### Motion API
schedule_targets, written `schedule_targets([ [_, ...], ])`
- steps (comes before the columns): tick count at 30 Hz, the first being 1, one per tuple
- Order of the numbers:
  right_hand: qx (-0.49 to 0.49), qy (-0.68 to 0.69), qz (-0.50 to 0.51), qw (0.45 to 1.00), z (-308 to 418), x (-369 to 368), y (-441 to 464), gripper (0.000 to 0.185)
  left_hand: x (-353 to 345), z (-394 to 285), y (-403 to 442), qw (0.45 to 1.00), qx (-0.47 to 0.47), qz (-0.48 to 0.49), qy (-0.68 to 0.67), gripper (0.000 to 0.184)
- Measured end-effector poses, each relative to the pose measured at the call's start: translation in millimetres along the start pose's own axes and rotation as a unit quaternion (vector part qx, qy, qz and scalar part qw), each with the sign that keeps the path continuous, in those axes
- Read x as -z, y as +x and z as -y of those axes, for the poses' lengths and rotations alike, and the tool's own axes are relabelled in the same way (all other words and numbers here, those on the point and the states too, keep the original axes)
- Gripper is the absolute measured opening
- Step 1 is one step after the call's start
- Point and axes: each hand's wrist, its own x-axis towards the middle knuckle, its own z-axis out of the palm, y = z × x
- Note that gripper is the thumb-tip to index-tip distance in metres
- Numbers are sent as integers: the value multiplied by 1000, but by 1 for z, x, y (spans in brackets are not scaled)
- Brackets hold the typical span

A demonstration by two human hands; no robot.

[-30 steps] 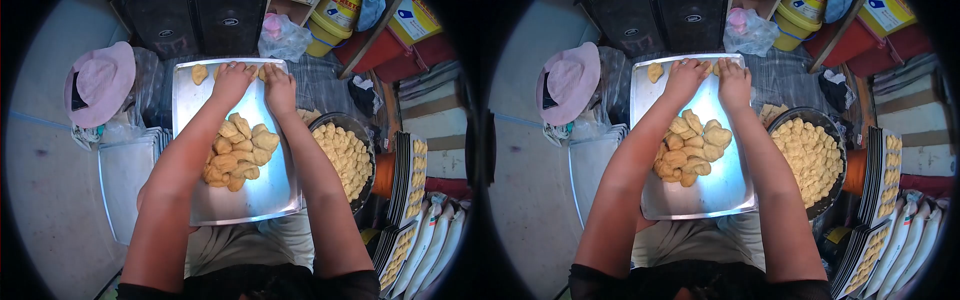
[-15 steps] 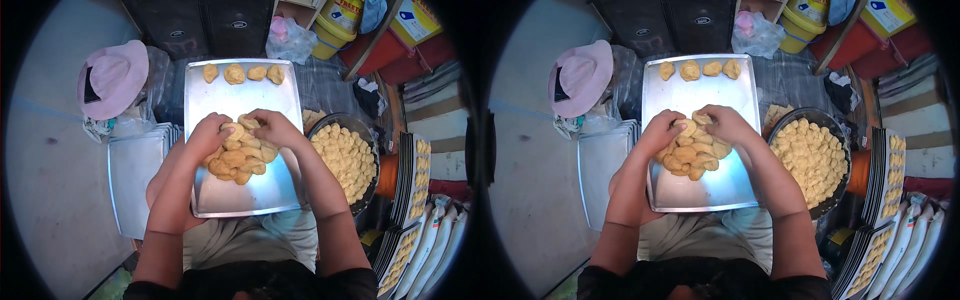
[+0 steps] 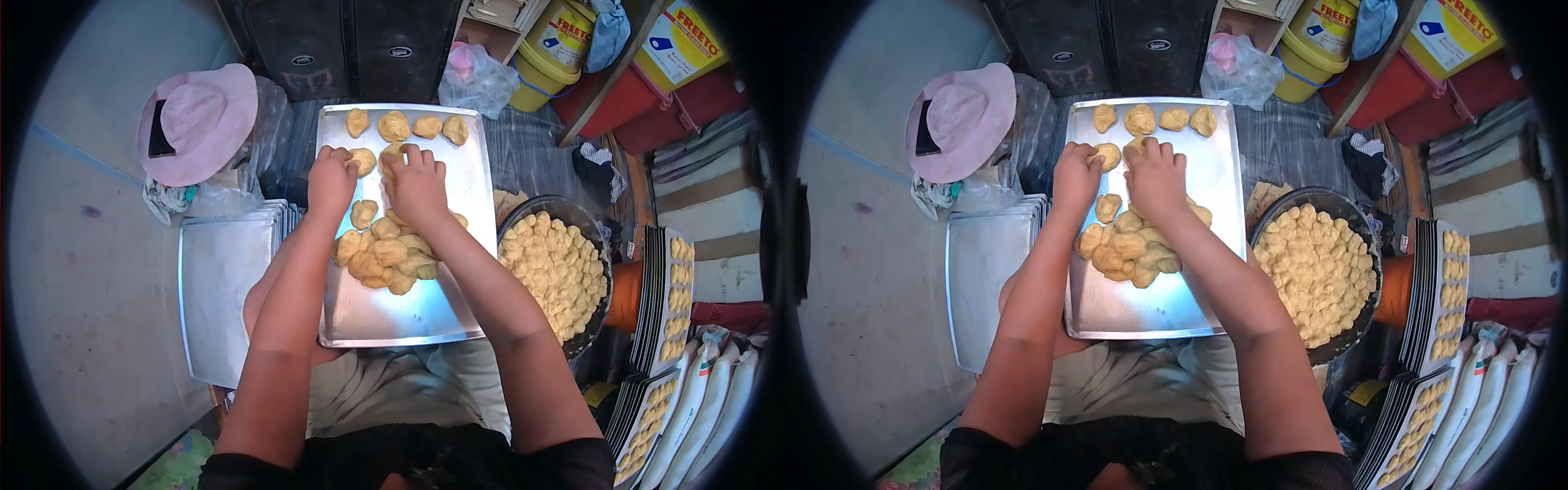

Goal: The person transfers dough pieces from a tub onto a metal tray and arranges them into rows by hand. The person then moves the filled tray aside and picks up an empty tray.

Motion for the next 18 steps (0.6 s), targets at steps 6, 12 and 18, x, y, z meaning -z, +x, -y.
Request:
schedule_targets([
  [6,-4,283,261,923,16,6,-15,34,11,-9,0,996,37,63,51,24],
  [12,-234,287,65,927,-27,35,15,45,20,-11,-2,996,-76,-41,32,33],
  [18,-188,160,200,948,-80,7,11,55,3,-7,9,985,-40,159,45,36],
])
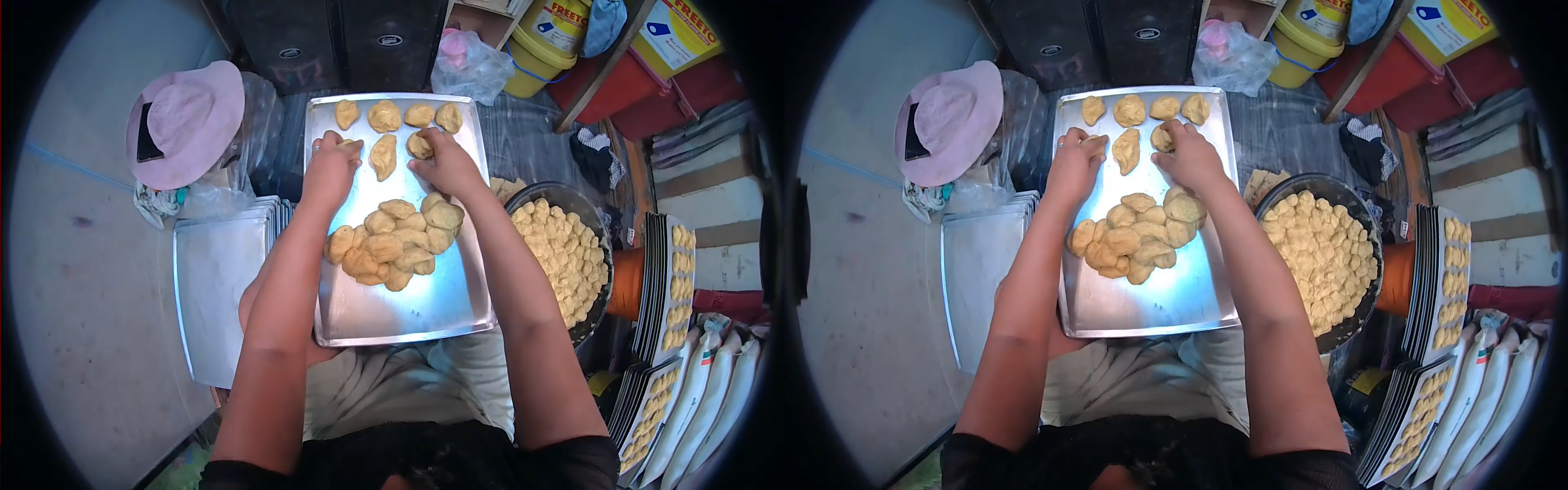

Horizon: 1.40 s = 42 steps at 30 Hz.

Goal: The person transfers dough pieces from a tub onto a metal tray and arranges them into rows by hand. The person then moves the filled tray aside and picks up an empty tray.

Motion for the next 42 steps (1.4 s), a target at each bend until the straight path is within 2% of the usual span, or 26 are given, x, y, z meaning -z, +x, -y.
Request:
schedule_targets([
  [2,-2,18,16,1000,1,22,-12,59,2,-9,2,999,38,-22,-4,34],
  [3,1,22,59,998,-2,31,-21,57,2,-13,3,998,58,-33,-7,34],
  [5,9,32,145,989,-11,42,-39,55,0,-28,3,992,2,-125,36,32],
  [6,30,88,201,975,-20,37,-47,47,-2,-33,2,984,-26,-169,56,31],
  [9,84,145,206,964,-29,19,-58,41,-16,-33,3,987,-132,-45,79,29],
  [10,64,202,198,957,-28,23,-62,35,-20,-33,4,991,-110,-53,49,27],
  [13,-20,414,155,897,-39,28,-60,25,-13,-36,6,990,-79,-51,103,26],
  [14,-53,456,99,883,-41,29,-60,20,-10,-39,6,990,-84,-56,99,26],
  [17,-55,340,58,937,-58,24,-47,22,-25,-48,18,976,-165,-117,82,29],
  [18,-70,388,18,919,-61,19,-41,22,-32,-54,23,973,-190,-114,69,30],
  [20,-38,407,-111,906,-54,16,-31,22,-45,-66,34,964,-237,-111,40,33],
  [21,-21,414,-174,893,-51,15,-26,22,-45,-70,36,975,-209,-57,49,32],
  [22,-19,356,-205,912,-55,7,-19,24,-45,-75,38,982,-181,-5,58,32],
  [23,-9,266,-179,947,-57,4,-18,26,-44,-78,40,985,-151,48,66,32],
  [25,10,80,-125,989,-49,5,-20,30,-35,-83,37,983,-153,49,93,31],
  [26,-10,103,-101,990,-47,10,-19,36,-32,-85,37,981,-155,50,107,31],
  [29,42,32,-141,989,-48,23,-16,36,-28,-86,39,988,-146,8,52,29],
  [32,110,74,-113,985,-48,21,-9,34,-51,-66,68,965,-207,-144,75,28],
  [35,-7,65,-107,992,-37,18,-11,33,-58,-59,92,967,-200,-69,142,28],
  [38,-37,31,-87,995,-32,15,-11,34,-55,-64,102,962,-160,-58,215,28],
  [41,-87,34,-91,991,-27,28,-4,33,-51,-67,101,967,-151,-70,194,28],
  [42,-33,46,-156,986,-31,25,2,34,-50,-68,101,969,-144,-61,190,28],
])
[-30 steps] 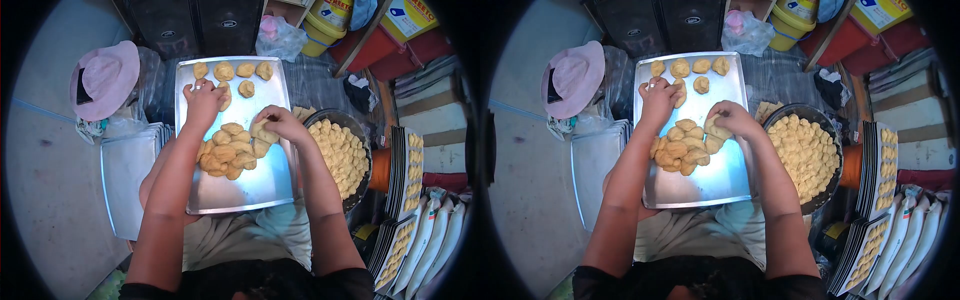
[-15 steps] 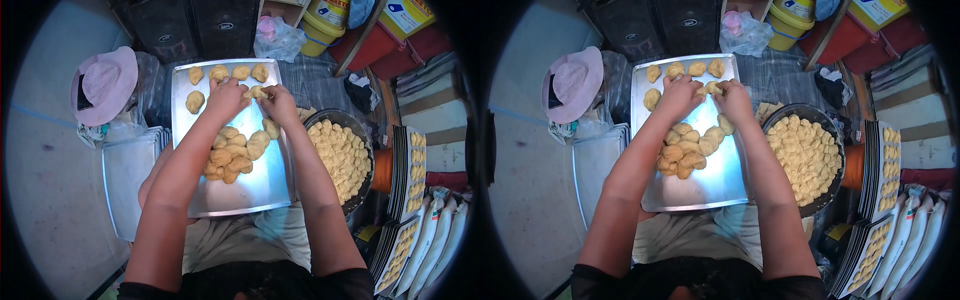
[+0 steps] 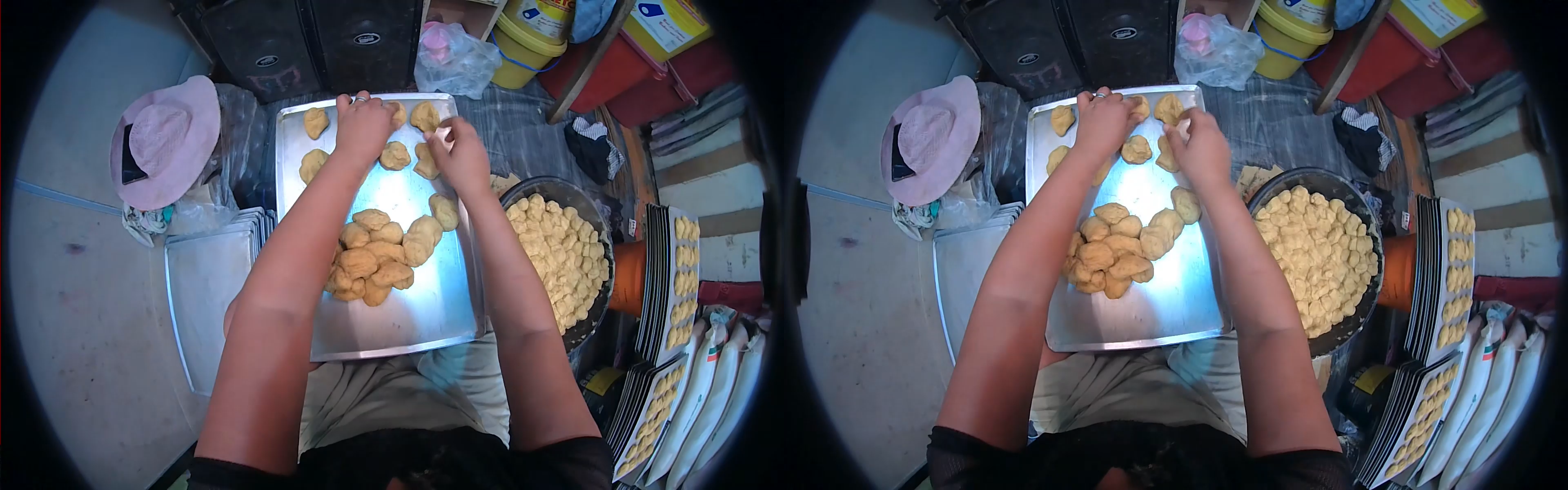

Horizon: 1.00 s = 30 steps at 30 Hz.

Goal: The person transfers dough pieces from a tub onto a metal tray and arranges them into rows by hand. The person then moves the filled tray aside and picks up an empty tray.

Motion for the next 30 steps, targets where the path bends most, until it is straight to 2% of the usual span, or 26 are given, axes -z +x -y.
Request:
schedule_targets([
  [2,105,43,-124,986,-14,-15,15,36,3,-2,0,1000,10,19,-11,29],
  [5,115,-3,5,993,-35,-32,42,43,3,-4,-3,1000,13,-2,-28,28],
  [8,139,17,70,988,-40,-28,55,41,5,-14,-18,990,24,-130,-51,25],
  [11,219,-102,-103,965,-17,-12,29,33,23,-23,-42,991,8,86,-106,25],
  [12,158,46,-36,986,3,4,14,25,20,-23,-47,985,15,88,-150,22],
  [13,94,191,34,976,30,26,-6,20,23,-21,-51,985,8,74,-153,21],
  [15,66,414,195,887,78,70,-58,26,34,-18,-57,985,-6,49,-163,21],
  [16,99,488,257,828,97,85,-85,26,43,-21,-61,982,53,38,-176,23],
  [17,185,555,296,755,115,99,-102,27,41,-15,-66,984,78,12,-160,28],
  [18,262,619,313,671,127,108,-111,28,45,-2,-69,984,60,17,-169,30],
  [20,333,716,314,528,154,125,-133,29,64,16,-79,984,32,113,-130,46],
  [22,226,806,244,490,188,135,-168,40,72,20,-81,979,36,162,-122,52],
  [23,137,847,169,485,212,144,-184,48,69,21,-80,977,42,170,-124,53],
  [25,124,863,143,468,217,144,-185,51,56,22,-83,981,43,145,-120,54],
  [26,198,845,193,458,202,134,-172,46,52,25,-86,983,47,132,-115,54],
  [28,275,817,239,448,191,126,-164,39,47,20,-93,989,56,94,-100,54],
  [29,281,813,239,451,189,125,-165,39,44,15,-96,991,58,76,-94,54],
  [30,242,825,210,466,193,127,-168,38,46,9,-98,994,55,49,-86,52],
])
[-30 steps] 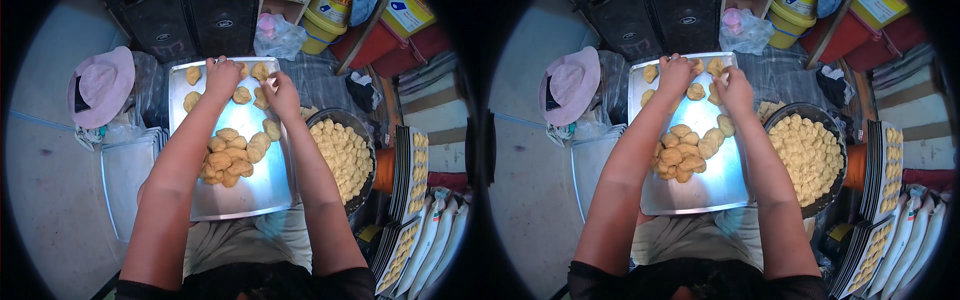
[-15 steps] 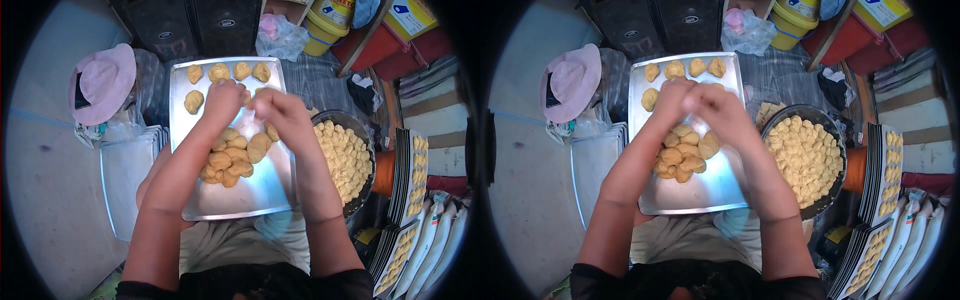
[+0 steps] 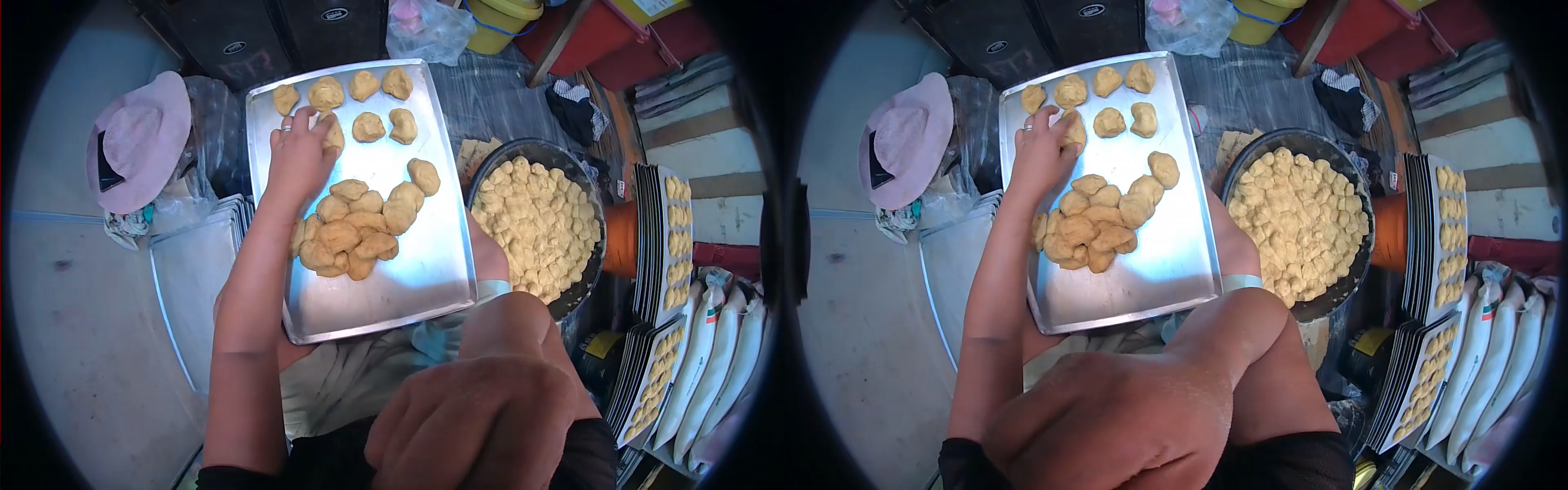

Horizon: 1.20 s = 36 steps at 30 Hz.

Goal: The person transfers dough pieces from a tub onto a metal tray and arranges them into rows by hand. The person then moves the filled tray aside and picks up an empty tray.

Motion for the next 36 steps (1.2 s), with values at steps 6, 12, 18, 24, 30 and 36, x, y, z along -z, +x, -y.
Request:
schedule_targets([
  [6,-116,-212,-492,836,13,-28,-55,29,-25,-19,23,989,-136,18,-52,43],
  [12,-222,-709,-191,641,29,199,2,22,-18,-19,26,986,-148,42,-61,37],
  [18,-216,-831,-149,490,1,263,-40,42,15,-17,-41,991,-40,66,-108,40],
  [24,-313,-818,-70,477,3,202,-97,28,25,-21,-123,974,48,109,-193,43],
  [30,-254,-664,-214,670,21,210,-102,21,16,-9,-134,881,170,96,-431,37],
  [36,-194,-835,-100,505,-17,212,-72,15,21,8,-110,945,163,-122,-255,25],
])
